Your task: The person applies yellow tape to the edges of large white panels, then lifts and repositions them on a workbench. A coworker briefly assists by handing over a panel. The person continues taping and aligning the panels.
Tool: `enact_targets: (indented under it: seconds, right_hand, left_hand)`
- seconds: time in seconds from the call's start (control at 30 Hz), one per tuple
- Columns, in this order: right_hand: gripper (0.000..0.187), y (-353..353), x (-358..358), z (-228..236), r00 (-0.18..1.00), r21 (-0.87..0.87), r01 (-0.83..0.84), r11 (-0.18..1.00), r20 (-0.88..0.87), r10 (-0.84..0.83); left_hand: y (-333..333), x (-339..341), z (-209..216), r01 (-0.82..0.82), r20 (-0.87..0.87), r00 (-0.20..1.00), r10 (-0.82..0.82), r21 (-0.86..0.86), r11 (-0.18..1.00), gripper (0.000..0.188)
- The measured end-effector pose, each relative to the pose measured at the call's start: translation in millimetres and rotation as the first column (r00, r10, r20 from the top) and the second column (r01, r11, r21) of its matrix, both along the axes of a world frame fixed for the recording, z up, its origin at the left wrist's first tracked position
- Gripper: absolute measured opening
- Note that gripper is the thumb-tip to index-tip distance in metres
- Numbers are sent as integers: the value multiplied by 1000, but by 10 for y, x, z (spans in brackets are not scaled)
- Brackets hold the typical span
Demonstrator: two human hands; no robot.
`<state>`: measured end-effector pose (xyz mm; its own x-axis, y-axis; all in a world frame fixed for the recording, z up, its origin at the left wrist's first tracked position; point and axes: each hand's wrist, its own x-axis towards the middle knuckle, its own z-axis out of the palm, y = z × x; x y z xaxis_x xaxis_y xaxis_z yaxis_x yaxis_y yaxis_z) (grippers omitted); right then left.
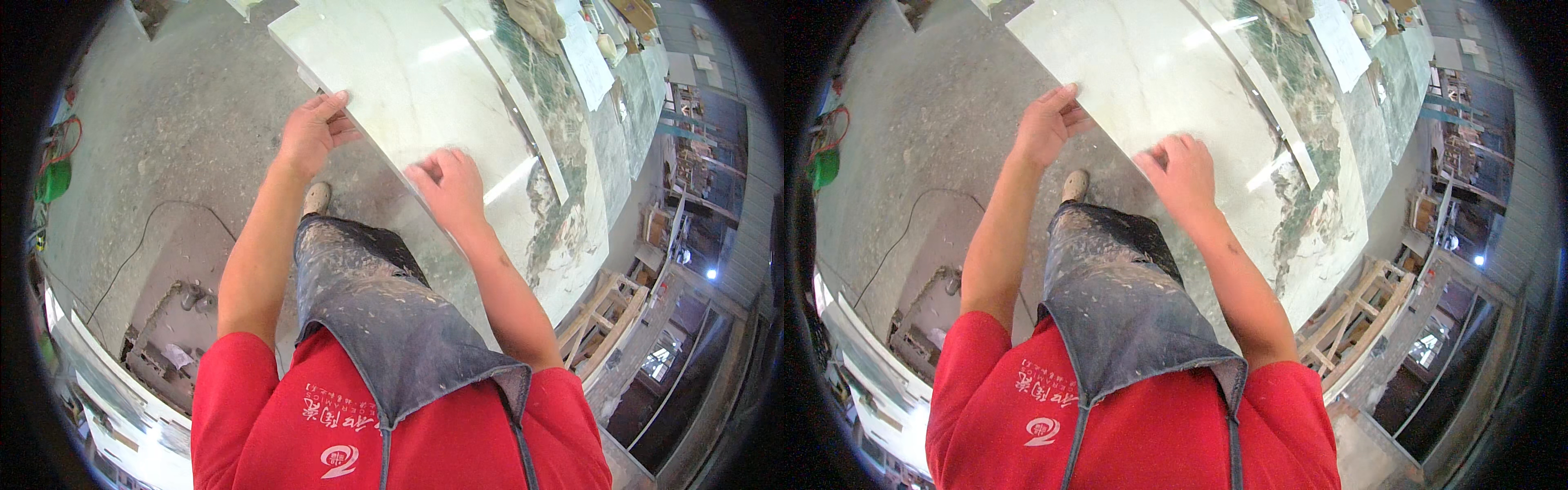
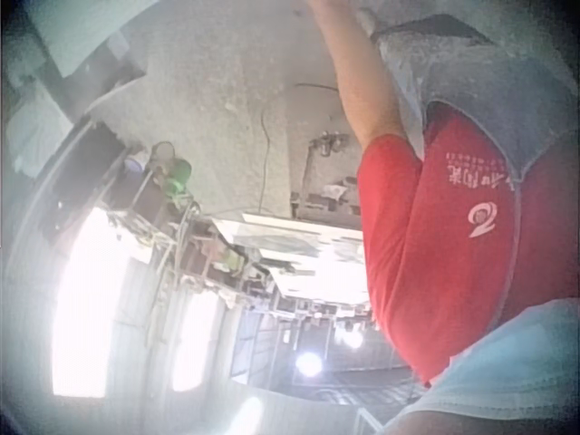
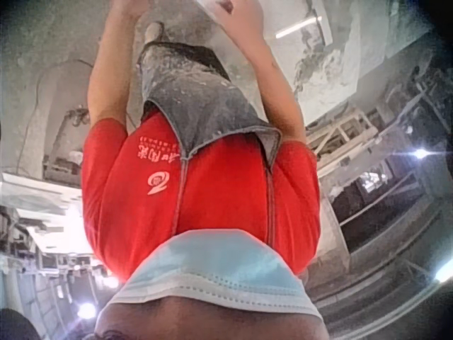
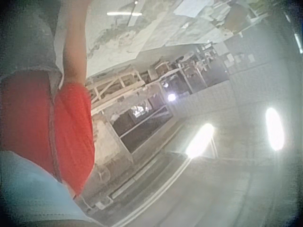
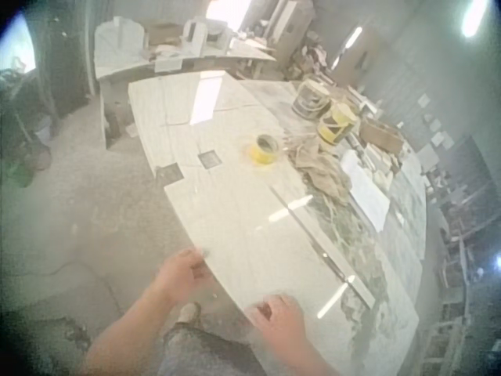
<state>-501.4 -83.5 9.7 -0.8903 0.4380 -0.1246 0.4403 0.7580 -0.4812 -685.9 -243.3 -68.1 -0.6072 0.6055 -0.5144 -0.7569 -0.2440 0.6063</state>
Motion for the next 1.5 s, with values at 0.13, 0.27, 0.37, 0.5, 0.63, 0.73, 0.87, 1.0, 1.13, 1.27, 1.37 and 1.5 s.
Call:
enact_targets:
  seconds: [0.13,0.27,0.37,0.5,0.63,0.73,0.87,1.0,1.13,1.27,1.37,1.5]
  right_hand:
    - [29,-76,-568,-27,1000,-9,-5,1000,1,5]
    - [29,-141,-824,-30,1000,-4,-8,1000,12,8]
    - [30,-162,-877,-27,1000,0,-15,1000,26,15]
    - [31,-173,-883,-65,998,35,-55,998,-9,55]
    - [28,-243,-891,-164,978,237,-125,963,-133,160]
    - [29,-255,-822,-254,956,329,-173,928,-168,238]
    - [30,-259,-715,-254,964,343,-191,920,-111,241]
    - [32,-384,-991,-206,980,379,-144,914,-71,184]
    - [34,-444,-936,-221,988,408,-106,907,-59,143]
    - [37,-452,-701,-189,993,411,-112,905,13,117]
    - [39,-441,-862,-156,992,413,-128,902,42,122]
    - [38,-452,-994,-160,989,398,-141,906,20,145]
  left_hand:
    - [10,6,131,-13,41,999,15,-49,999,32]
    - [1,-5,121,-19,68,997,24,-79,997,30]
    - [-10,-11,16,0,61,998,3,-46,999,39]
    - [-2,0,40,-7,65,998,10,-44,999,39]
    - [2,-3,83,-3,75,997,7,-43,999,35]
    - [17,-1,127,-17,80,997,21,-59,998,33]
    - [-4,-2,73,15,61,998,-12,-48,999,37]
    - [-3,-26,126,39,56,998,-33,-116,993,35]
    - [-15,-23,80,36,56,998,-31,-93,995,35]
    - [-22,-16,41,26,72,997,-21,-66,998,40]
    - [-25,-38,130,41,82,996,-35,-72,997,38]
    - [-60,-49,59,70,84,994,-65,-47,996,34]
